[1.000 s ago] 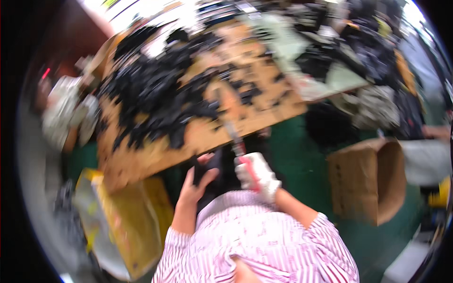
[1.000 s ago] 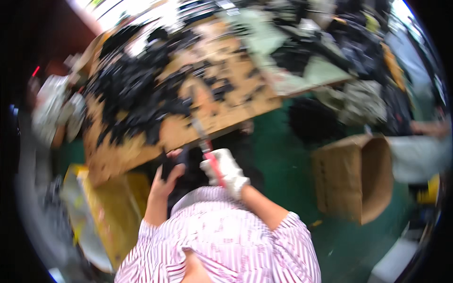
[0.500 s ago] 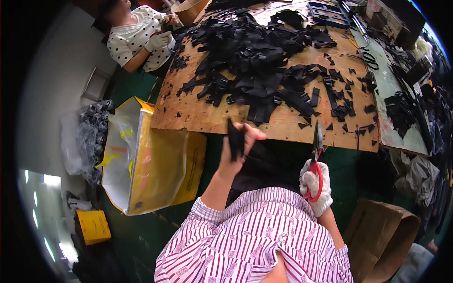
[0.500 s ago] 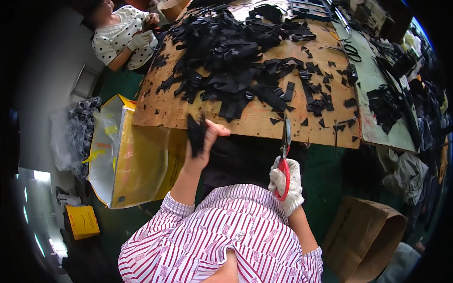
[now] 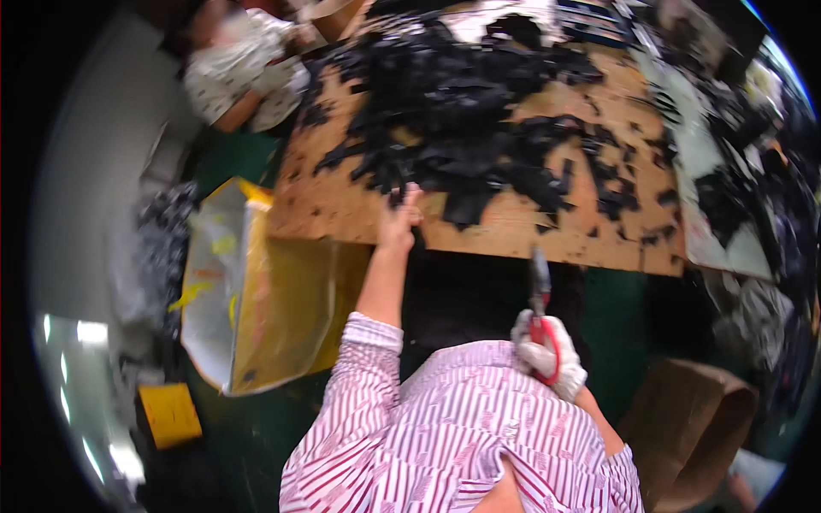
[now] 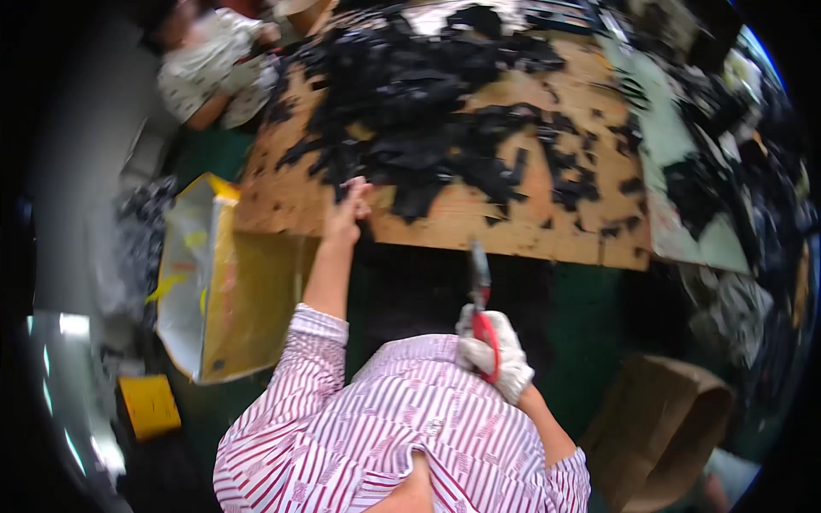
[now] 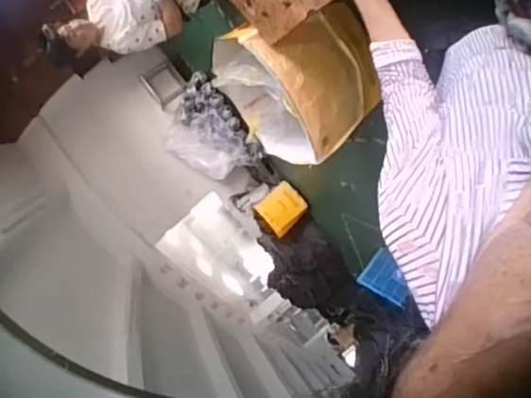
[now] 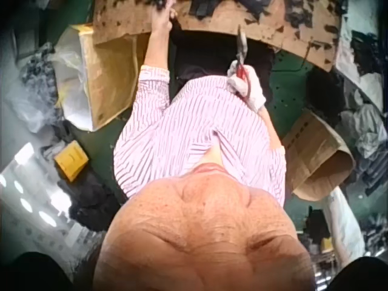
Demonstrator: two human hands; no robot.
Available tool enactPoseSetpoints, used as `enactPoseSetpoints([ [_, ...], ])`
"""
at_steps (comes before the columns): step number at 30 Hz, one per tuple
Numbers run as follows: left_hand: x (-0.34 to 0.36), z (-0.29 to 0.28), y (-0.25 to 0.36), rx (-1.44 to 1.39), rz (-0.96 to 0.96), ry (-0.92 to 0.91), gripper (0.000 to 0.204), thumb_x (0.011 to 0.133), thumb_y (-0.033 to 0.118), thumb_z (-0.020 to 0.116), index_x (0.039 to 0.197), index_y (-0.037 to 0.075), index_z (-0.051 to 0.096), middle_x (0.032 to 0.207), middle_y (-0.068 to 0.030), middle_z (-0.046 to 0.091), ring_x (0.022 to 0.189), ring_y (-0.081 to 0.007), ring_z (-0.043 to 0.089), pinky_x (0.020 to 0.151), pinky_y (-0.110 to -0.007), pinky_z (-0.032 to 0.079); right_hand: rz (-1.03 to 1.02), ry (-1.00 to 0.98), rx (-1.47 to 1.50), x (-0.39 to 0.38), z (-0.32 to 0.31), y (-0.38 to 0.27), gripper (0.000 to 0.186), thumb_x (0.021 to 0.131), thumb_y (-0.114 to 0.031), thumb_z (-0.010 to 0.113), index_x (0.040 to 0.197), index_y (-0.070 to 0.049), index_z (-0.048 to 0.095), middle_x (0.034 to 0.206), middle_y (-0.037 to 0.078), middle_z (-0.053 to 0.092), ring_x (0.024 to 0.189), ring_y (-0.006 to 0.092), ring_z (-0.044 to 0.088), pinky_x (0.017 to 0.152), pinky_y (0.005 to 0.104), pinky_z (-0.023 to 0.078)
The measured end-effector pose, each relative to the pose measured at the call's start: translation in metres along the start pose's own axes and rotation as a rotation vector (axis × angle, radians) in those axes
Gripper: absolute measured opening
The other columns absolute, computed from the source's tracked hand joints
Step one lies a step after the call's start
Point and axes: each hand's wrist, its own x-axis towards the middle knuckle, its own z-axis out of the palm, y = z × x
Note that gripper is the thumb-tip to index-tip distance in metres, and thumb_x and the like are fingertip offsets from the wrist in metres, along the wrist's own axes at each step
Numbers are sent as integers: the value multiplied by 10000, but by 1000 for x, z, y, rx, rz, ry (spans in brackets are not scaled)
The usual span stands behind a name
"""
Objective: The person uses red-handled scissors to cut black fabric strips into smaller pieces. They hold the fabric in their left hand and cut with their right hand, dropping the cut pieces onto a wooden table.
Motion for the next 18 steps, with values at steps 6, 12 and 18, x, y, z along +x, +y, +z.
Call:
enactPoseSetpoints([
  [6,34,-15,-10,399,7,42,346,766,226,742,993,-1,614,810,-62,645,638,-147,601,549,-274,500,-64,97,-109,-5,-5,14,372,793,-229,683,1035,-48,465,781,35,535,622,99,545,589,271,484],
  [12,24,5,16,138,8,108,215,785,263,713,858,80,627,680,12,566,487,-69,432,459,-195,329,-112,143,28,-24,-7,10,403,810,-277,674,1049,-40,452,757,52,557,570,98,547,517,253,452],
  [18,-14,37,104,-219,198,-118,380,902,184,492,1253,41,522,801,4,540,642,-77,489,653,-200,438,-126,145,95,-25,-7,13,392,827,-295,666,1036,-43,450,743,52,556,540,94,543,472,249,434],
])
